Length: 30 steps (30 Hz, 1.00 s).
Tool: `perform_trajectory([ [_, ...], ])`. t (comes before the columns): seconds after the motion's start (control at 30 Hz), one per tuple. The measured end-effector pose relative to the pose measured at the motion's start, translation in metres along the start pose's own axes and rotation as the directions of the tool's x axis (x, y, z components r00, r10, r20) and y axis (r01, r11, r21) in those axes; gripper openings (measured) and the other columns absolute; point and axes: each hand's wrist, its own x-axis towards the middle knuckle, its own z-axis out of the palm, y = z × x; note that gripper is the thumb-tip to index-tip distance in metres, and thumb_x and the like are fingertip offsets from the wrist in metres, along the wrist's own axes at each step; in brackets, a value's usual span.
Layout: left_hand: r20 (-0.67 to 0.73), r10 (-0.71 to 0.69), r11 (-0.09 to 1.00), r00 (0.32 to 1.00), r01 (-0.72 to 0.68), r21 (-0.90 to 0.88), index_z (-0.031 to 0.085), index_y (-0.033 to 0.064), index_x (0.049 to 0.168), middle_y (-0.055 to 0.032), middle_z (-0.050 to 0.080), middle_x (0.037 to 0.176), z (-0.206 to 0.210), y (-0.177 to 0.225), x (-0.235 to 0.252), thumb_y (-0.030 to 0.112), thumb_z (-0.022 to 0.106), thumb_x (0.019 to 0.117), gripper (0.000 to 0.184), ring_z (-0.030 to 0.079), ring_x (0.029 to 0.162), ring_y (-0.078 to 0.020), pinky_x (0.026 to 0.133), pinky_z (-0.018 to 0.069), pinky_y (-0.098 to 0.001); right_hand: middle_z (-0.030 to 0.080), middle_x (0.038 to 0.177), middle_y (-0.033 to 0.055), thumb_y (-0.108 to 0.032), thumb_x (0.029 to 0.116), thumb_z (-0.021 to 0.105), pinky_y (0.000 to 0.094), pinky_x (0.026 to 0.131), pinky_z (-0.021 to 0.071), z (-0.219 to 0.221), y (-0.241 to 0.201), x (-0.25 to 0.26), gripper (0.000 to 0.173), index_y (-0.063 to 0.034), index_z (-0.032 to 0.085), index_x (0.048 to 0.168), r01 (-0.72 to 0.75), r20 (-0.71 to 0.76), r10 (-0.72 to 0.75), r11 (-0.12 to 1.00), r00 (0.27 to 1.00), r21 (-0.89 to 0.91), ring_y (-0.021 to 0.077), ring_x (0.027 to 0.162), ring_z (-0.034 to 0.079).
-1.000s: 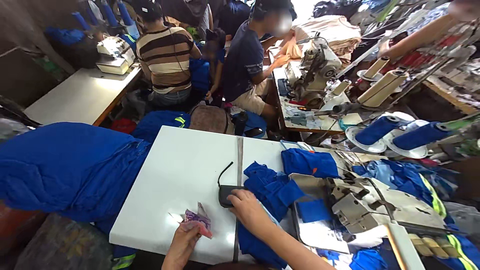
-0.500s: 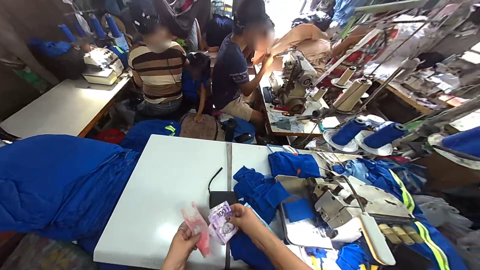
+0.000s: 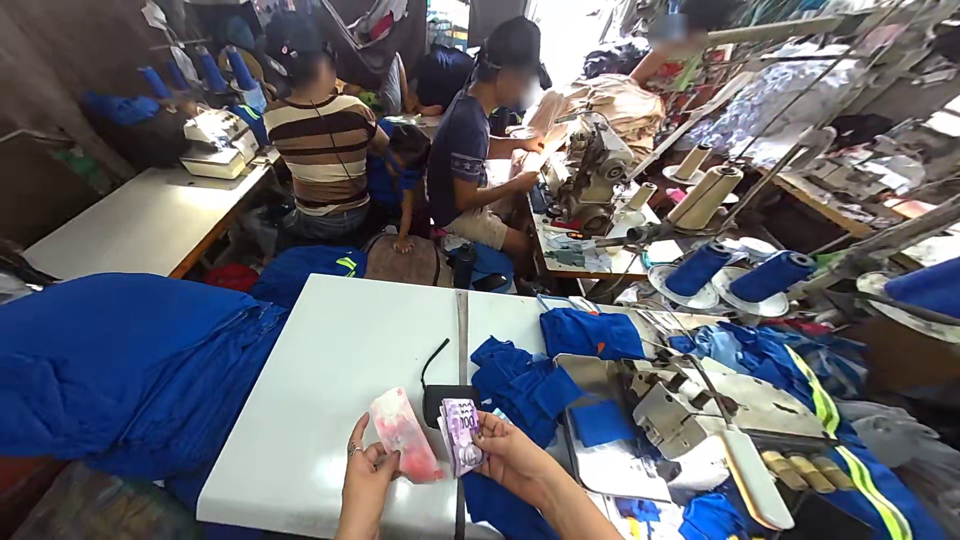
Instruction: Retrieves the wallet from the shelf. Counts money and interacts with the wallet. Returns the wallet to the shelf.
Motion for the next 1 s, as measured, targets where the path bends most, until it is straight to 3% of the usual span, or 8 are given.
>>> perform_trajectory([
  [0.2, -0.023, -0.010, 0.999, 1.000, 0.011, 0.039, 0.055, -0.0097, 0.125, -0.0162, 0.072, 0.100, 0.004, -0.010, -0.003, -0.009, 0.067, 0.0887, 0.038, 0.072, 0.079, -0.0188, 0.069, 0.0605, -0.0344, 0.068, 0.112, 0.0152, 0.004, 0.1028, 0.042, 0.0466, 0.088, 0.0592, -0.001, -0.001, -0.006, 0.029, -0.0042, 0.050, 0.129, 0.015, -0.042, -0.012, 0.997, 0.999, 0.071, 0.0274, 0.098, 0.071],
  [0.33, 0.017, 0.015, 0.999, 1.000, -0.015, 0.036, 0.063, -0.0058, 0.111, -0.0116, 0.072, 0.090, 0.002, -0.016, -0.004, -0.008, 0.063, 0.0920, 0.019, 0.069, 0.074, -0.0158, 0.065, 0.0582, -0.0322, 0.069, 0.113, 0.0160, -0.002, 0.1055, 0.042, 0.0449, 0.088, 0.0594, -0.002, -0.002, -0.011, 0.025, -0.0051, 0.049, 0.130, 0.013, -0.048, -0.009, 0.996, 0.999, 0.086, 0.0274, 0.098, 0.071],
  [0.5, 0.114, 0.188, 0.982, 0.975, -0.187, -0.024, 0.072, -0.0053, 0.092, -0.0098, 0.073, 0.092, 0.005, -0.014, -0.006, -0.010, 0.053, 0.0941, 0.020, 0.071, 0.081, -0.0137, 0.077, 0.0605, -0.0291, 0.068, 0.115, 0.0173, -0.005, 0.1062, 0.043, 0.0456, 0.086, 0.0599, -0.004, -0.002, -0.014, 0.027, -0.0064, 0.047, 0.133, 0.013, -0.052, -0.008, 0.995, 0.999, 0.101, 0.0293, 0.098, 0.071],
  [0.63, 0.194, 0.237, 0.970, 0.952, -0.243, 0.003, 0.076, -0.0039, 0.099, -0.0148, 0.074, 0.111, 0.012, -0.009, -0.006, -0.009, 0.047, 0.0967, 0.030, 0.070, 0.106, -0.0212, 0.095, 0.0579, -0.0358, 0.069, 0.111, 0.0169, -0.007, 0.1075, 0.043, 0.0418, 0.079, 0.0612, -0.004, -0.004, -0.016, 0.025, -0.0073, 0.047, 0.132, 0.016, -0.112, -0.003, 0.993, 0.994, 0.116, 0.0276, 0.092, 0.072],
  [0.73, 0.255, 0.213, 0.966, 0.943, -0.243, 0.093, 0.075, -0.0011, 0.111, -0.0136, 0.069, 0.124, 0.016, -0.004, -0.008, -0.004, 0.045, 0.0947, 0.035, 0.067, 0.115, -0.0215, 0.099, 0.0565, -0.0383, 0.068, 0.114, 0.0166, -0.008, 0.1077, 0.043, 0.0424, 0.083, 0.0606, -0.008, -0.004, -0.017, 0.028, -0.0064, 0.045, 0.136, 0.028, -0.126, -0.016, 0.995, 0.992, 0.095, 0.0274, 0.096, 0.072],
  [0.83, 0.247, 0.186, 0.965, 0.951, -0.224, 0.138, 0.074, 0.0013, 0.117, -0.0117, 0.069, 0.124, 0.023, -0.004, -0.010, 0.001, 0.061, 0.0932, 0.027, 0.070, 0.100, -0.0160, 0.087, 0.0597, -0.0319, 0.068, 0.114, 0.0171, -0.005, 0.1072, 0.043, 0.0447, 0.085, 0.0604, -0.011, -0.004, -0.017, 0.027, -0.0055, 0.045, 0.134, 0.038, -0.136, -0.025, 0.995, 0.990, 0.095, 0.0286, 0.097, 0.072],
  [0.9, 0.200, 0.160, 0.973, 0.967, -0.188, 0.134, 0.069, -0.0010, 0.122, -0.0115, 0.071, 0.118, 0.028, -0.004, -0.010, -0.005, 0.067, 0.0865, 0.036, 0.070, 0.085, -0.0148, 0.077, 0.0605, -0.0308, 0.068, 0.113, 0.0168, -0.003, 0.1063, 0.044, 0.0451, 0.084, 0.0606, -0.014, -0.004, -0.018, 0.027, -0.0057, 0.046, 0.133, 0.042, -0.130, -0.030, 0.995, 0.991, 0.088, 0.0285, 0.096, 0.072],
  [1.0, 0.149, 0.220, 0.971, 0.964, -0.231, 0.062, 0.046, -0.0064, 0.137, -0.0088, 0.072, 0.092, 0.034, 0.002, -0.011, -0.016, 0.066, 0.0794, 0.062, 0.070, 0.074, -0.0146, 0.067, 0.0603, -0.0301, 0.068, 0.114, 0.0161, -0.004, 0.1058, 0.044, 0.0448, 0.084, 0.0606, -0.016, -0.006, -0.019, 0.026, -0.0069, 0.046, 0.132, 0.036, -0.088, -0.028, 0.995, 0.996, 0.091, 0.0279, 0.097, 0.072],
])
